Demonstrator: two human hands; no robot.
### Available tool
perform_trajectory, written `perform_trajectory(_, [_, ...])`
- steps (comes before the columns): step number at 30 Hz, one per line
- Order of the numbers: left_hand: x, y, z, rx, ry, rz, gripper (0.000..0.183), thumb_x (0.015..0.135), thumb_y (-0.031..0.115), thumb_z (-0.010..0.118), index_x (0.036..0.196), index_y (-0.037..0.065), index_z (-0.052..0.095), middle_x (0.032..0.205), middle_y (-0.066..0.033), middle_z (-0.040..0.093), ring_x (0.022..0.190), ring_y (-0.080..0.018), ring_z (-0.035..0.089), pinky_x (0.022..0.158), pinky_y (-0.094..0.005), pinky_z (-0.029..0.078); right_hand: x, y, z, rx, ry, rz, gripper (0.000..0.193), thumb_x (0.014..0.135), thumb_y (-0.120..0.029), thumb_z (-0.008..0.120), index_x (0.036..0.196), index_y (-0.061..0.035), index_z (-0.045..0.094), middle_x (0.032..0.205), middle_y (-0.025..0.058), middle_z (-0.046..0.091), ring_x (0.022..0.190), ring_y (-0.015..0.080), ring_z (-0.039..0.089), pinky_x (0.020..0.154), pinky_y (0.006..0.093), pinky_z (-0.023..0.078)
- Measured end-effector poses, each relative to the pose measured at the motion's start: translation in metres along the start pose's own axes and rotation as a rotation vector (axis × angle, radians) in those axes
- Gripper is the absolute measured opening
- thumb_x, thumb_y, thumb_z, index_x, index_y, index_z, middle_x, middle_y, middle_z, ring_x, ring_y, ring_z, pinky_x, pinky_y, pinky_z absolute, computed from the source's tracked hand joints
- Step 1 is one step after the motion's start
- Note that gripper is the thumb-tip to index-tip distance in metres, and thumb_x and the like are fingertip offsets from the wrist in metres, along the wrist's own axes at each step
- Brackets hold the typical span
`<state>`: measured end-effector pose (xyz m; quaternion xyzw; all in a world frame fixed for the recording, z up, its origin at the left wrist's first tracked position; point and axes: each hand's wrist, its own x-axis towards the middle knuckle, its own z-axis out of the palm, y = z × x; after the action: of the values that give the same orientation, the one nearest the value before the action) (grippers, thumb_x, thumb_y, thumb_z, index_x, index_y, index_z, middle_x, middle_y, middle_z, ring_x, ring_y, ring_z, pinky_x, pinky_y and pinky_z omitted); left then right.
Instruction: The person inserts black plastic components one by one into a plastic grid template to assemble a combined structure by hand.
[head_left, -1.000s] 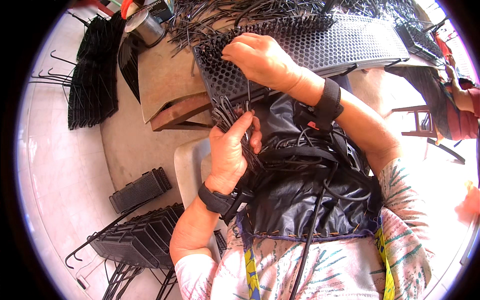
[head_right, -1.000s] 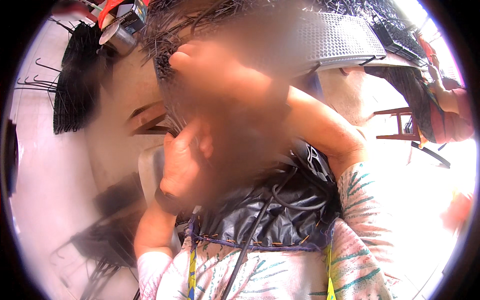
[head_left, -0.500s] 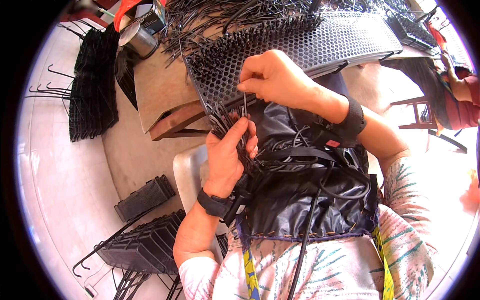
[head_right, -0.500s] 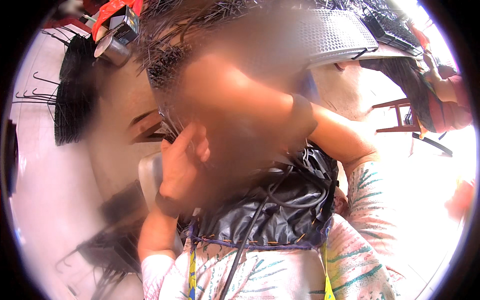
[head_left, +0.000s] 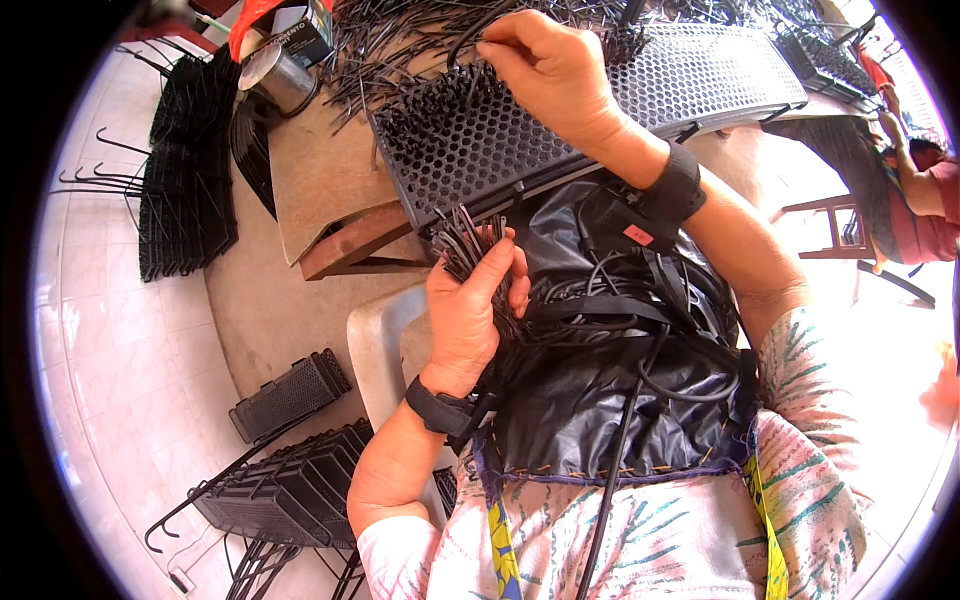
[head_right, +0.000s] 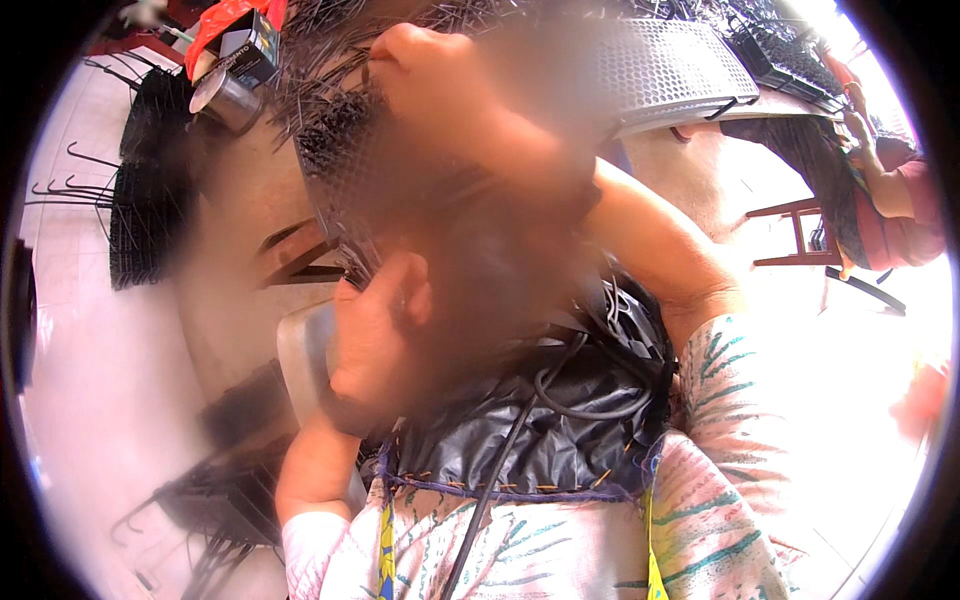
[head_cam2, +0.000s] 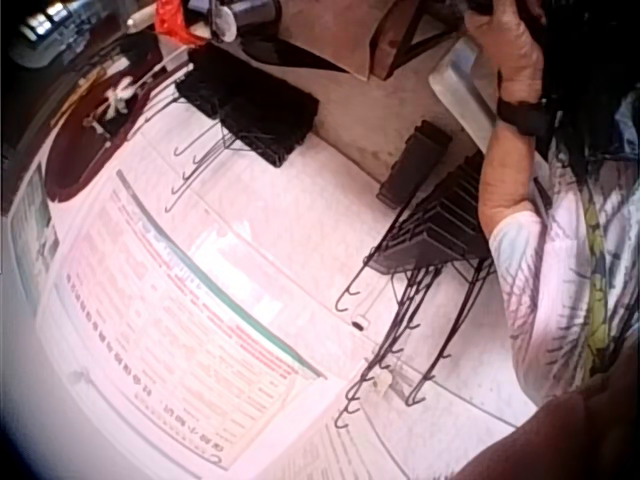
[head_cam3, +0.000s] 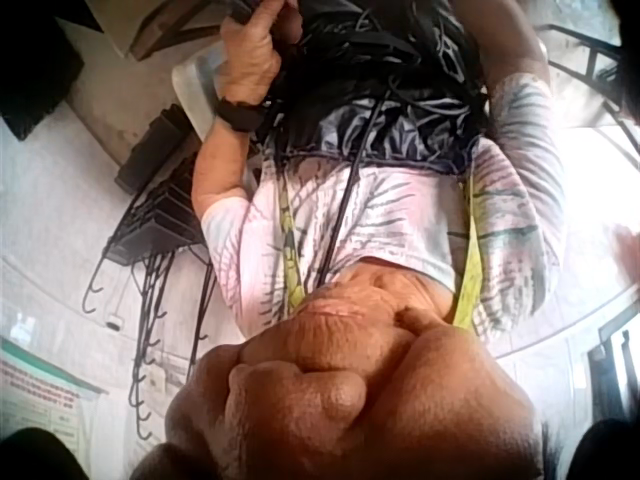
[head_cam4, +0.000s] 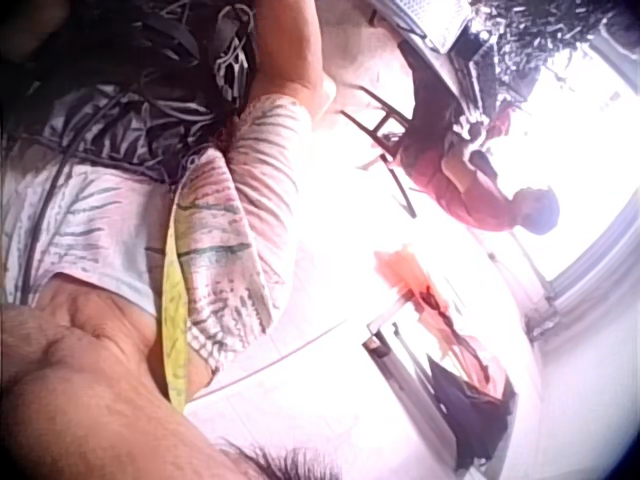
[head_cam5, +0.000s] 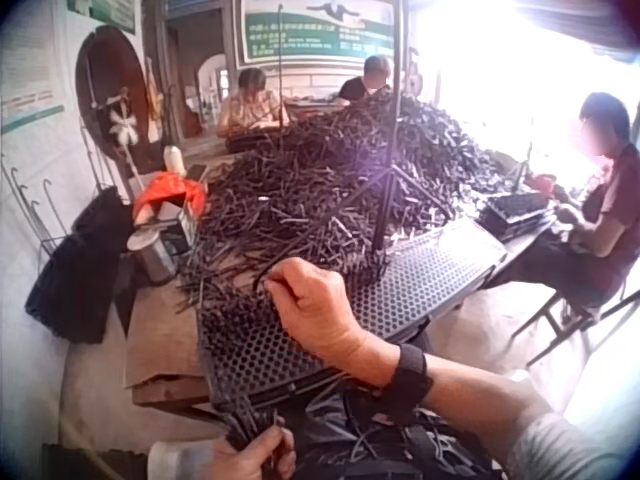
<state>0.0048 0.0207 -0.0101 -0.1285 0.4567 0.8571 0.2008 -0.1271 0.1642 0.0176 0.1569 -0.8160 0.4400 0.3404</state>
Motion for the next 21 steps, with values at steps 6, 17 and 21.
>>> perform_trajectory(6, [0.002,-0.005,-0.004,0.027,-0.069,-0.011,0.015,0.079,0.012,0.058,0.090,0.003,0.053,0.066,-0.0070,0.053,0.046,-0.0133,0.048,0.040,-0.0239,0.037,-0.003,0.004,0.011,-0.073,0.066,-0.351,0.010,0.073,-0.007,0.062,0.080,-0.0027,0.058,0.069,0.0083,0.060,0.060,0.0202,0.059,0.053,0.0251,0.047])
perform_trajectory(17, [0.002,-0.007,0.000,-0.019,-0.015,-0.020,0.015,0.079,0.012,0.059,0.090,0.002,0.054,0.064,-0.0073,0.052,0.045,-0.0134,0.046,0.039,-0.0235,0.036,-0.027,0.034,0.028,-0.096,-0.232,-0.400,0.009,0.067,0.002,0.053,0.075,-0.0011,0.052,0.069,0.0118,0.052,0.067,0.0308,0.053,0.059,0.0364,0.045])
perform_trajectory(21, [0.000,-0.002,-0.006,0.000,-0.018,-0.004,0.014,0.080,0.012,0.058,0.088,0.003,0.054,0.063,-0.0070,0.052,0.045,-0.0134,0.046,0.038,-0.0233,0.035,-0.027,0.003,0.015,-0.083,-0.374,-0.322,0.008,0.070,-0.004,0.056,0.077,0.0000,0.055,0.069,0.0129,0.054,0.066,0.0299,0.054,0.059,0.0344,0.045])
